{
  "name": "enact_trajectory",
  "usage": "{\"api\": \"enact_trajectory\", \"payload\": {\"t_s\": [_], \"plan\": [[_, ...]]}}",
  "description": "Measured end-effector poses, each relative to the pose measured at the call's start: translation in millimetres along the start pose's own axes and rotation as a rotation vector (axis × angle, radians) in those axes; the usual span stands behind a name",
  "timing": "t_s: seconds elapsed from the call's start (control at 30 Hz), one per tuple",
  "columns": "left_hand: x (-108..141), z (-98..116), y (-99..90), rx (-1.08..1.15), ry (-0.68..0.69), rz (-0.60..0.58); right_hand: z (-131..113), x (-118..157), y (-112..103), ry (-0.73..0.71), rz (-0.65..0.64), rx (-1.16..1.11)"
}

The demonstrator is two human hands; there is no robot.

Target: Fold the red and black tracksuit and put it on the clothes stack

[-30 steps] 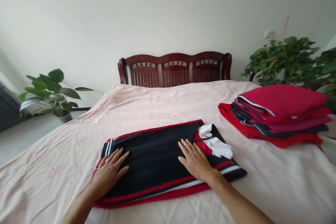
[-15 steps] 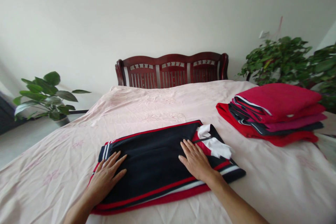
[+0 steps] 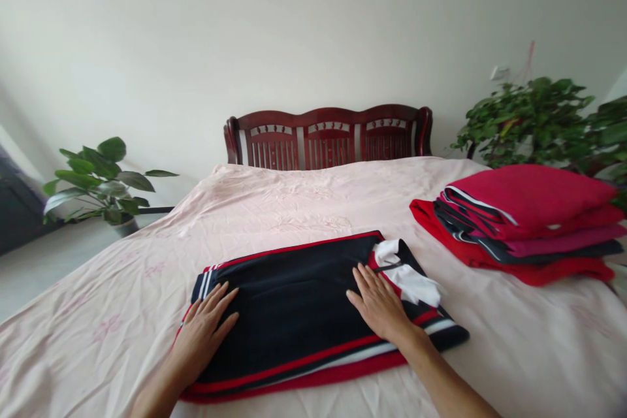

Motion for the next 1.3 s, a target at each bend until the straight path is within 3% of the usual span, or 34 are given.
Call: {"api": "enact_trajectory", "payload": {"t_s": [0.1, 0.3, 0.4, 0.5, 0.63, 0.73, 0.93, 1.17, 1.3], "plan": [[3, -3, -5.0, -0.062, -0.131, 0.069, 2, 0, 2, 0.003, 0.006, 0.007], [4, 4, -6.3, -0.11, -0.243, 0.01, -4, -11, -18, 0.068, -0.032, 0.031], [3, 8, -5.1, -0.143, -0.253, 0.011, -21, -35, -37, 0.088, 0.017, 0.014], [4, 10, -3.4, -0.177, -0.255, 0.013, -51, -72, -43, -0.001, 0.038, -0.062], [4, 13, -3.1, -0.203, -0.236, 0.032, -86, -115, -26, -0.139, -0.021, -0.163], [4, 13, -3.6, -0.184, -0.215, 0.02, -90, -131, 0, -0.181, -0.116, -0.22], [4, 11, -6.4, -0.141, -0.221, -0.039, -45, -139, 24, -0.169, -0.123, -0.155], [3, 10, -6.4, -0.141, -0.223, -0.069, 51, -126, 20, -0.022, -0.124, -0.088], [2, 10, -5.9, -0.138, -0.226, -0.073, 108, -113, 25, 0.151, -0.12, -0.054]]}}
Point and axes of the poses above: each hand's wrist, its own x-axis away from the middle knuckle, its own y-axis out of the palm, z = x × y, the point moved 6 cm from there along -x, towards the middle knuckle, and after that the axes turned 15 degrees about -y, right-handed, at the moved point
